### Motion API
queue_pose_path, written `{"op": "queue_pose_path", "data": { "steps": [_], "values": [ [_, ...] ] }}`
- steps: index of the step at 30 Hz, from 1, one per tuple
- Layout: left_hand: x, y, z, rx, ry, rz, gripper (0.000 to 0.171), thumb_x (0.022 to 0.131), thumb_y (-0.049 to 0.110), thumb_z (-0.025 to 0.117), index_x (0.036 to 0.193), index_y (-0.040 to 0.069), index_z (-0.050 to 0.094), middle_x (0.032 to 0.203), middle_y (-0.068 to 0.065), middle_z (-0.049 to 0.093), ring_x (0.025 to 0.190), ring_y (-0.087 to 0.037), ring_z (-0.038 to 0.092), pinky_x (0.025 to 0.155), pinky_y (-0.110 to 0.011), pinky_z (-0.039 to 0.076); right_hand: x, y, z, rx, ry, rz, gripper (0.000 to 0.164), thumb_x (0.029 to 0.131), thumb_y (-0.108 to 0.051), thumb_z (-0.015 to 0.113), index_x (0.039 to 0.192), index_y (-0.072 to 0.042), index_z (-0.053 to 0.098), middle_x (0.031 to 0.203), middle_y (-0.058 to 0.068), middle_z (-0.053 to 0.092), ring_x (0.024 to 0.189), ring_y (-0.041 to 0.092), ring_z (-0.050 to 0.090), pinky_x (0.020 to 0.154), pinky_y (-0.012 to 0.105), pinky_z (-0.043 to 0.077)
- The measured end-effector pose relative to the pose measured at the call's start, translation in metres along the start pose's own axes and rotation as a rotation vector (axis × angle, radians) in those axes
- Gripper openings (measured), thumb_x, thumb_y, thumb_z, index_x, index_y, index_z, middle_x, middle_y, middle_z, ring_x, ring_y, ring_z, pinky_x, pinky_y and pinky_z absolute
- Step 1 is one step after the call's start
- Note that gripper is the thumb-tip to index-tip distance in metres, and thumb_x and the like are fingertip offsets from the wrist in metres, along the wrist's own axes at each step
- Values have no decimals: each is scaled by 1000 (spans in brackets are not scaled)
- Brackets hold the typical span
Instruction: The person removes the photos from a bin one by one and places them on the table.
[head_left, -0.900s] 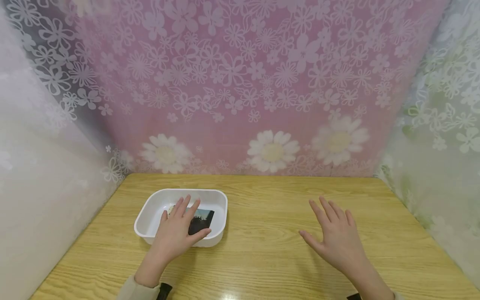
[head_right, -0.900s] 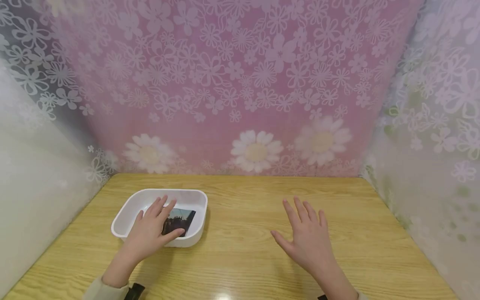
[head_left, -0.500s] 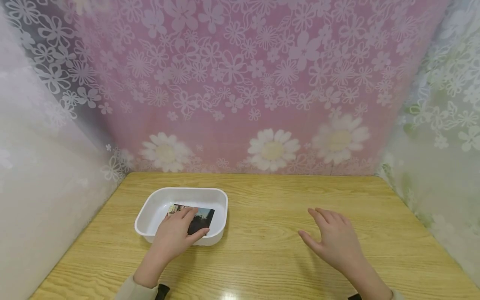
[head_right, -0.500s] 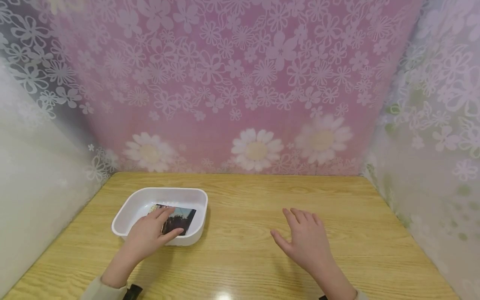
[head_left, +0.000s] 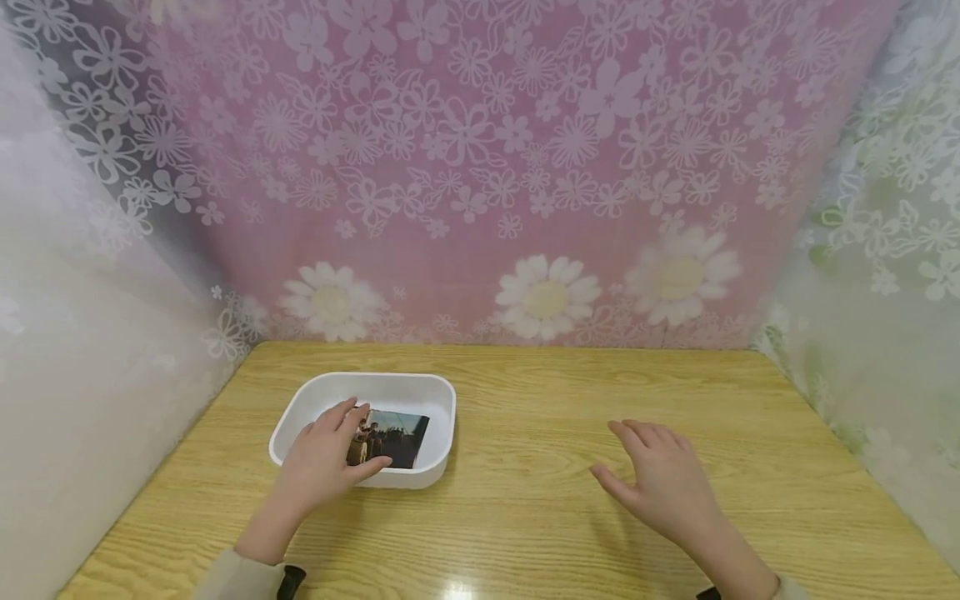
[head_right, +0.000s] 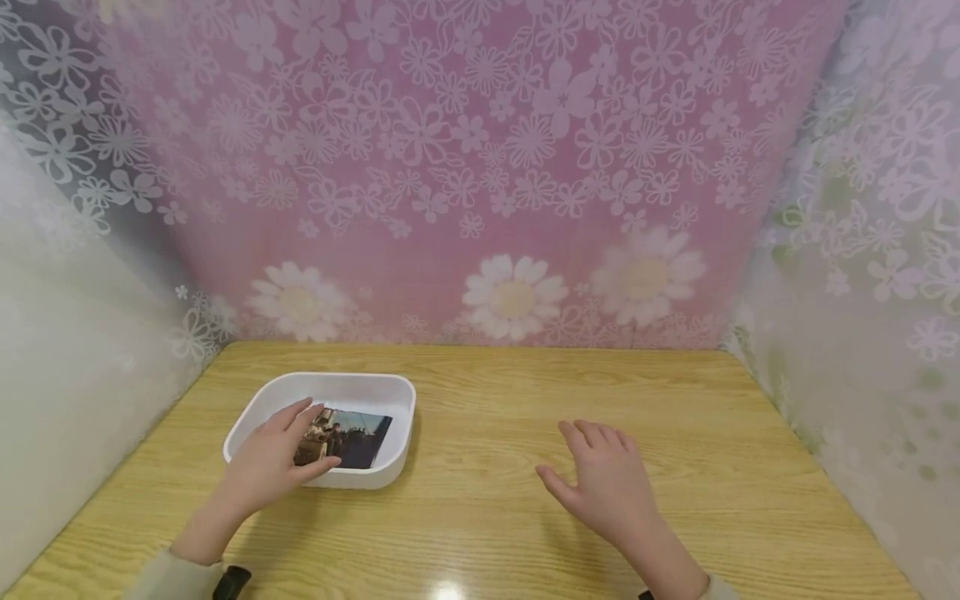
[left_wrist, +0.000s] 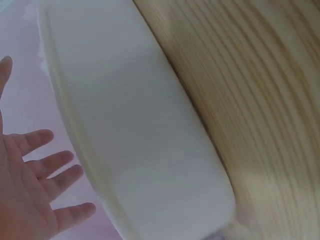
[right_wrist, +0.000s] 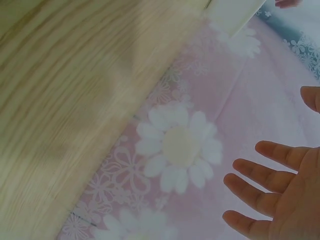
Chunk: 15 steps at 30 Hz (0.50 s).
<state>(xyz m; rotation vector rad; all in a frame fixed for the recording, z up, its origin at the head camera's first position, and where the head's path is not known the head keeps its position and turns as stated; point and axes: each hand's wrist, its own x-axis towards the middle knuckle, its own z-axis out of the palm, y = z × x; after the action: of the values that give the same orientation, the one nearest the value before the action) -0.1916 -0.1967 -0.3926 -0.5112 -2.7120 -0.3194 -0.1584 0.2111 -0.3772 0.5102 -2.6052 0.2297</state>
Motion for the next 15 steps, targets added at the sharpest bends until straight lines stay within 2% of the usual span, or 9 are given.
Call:
{"op": "queue_pose_path", "data": {
  "steps": [6,10,15],
  "values": [
    [-1,-25,-5,-20,-56,6,91,71,61,59,134,0,34,137,-20,30,124,-36,27,93,-61,21,0,-2,3,14,-15,-11,56,77,-46,62,113,-4,58,104,14,59,95,35,53,78,54,39],
    [-3,-45,-3,-29,-79,19,97,70,61,60,136,-2,29,139,-21,25,126,-37,22,92,-64,19,0,-3,5,25,-24,-15,56,77,-46,62,114,-4,58,104,13,59,96,34,53,78,54,39],
    [-5,-67,-1,-57,-122,-7,103,68,60,63,137,-4,22,140,-24,18,129,-38,12,89,-68,15,1,-6,5,39,-38,-20,55,77,-45,63,113,-5,58,105,13,59,96,34,53,79,54,39]
  ]
}}
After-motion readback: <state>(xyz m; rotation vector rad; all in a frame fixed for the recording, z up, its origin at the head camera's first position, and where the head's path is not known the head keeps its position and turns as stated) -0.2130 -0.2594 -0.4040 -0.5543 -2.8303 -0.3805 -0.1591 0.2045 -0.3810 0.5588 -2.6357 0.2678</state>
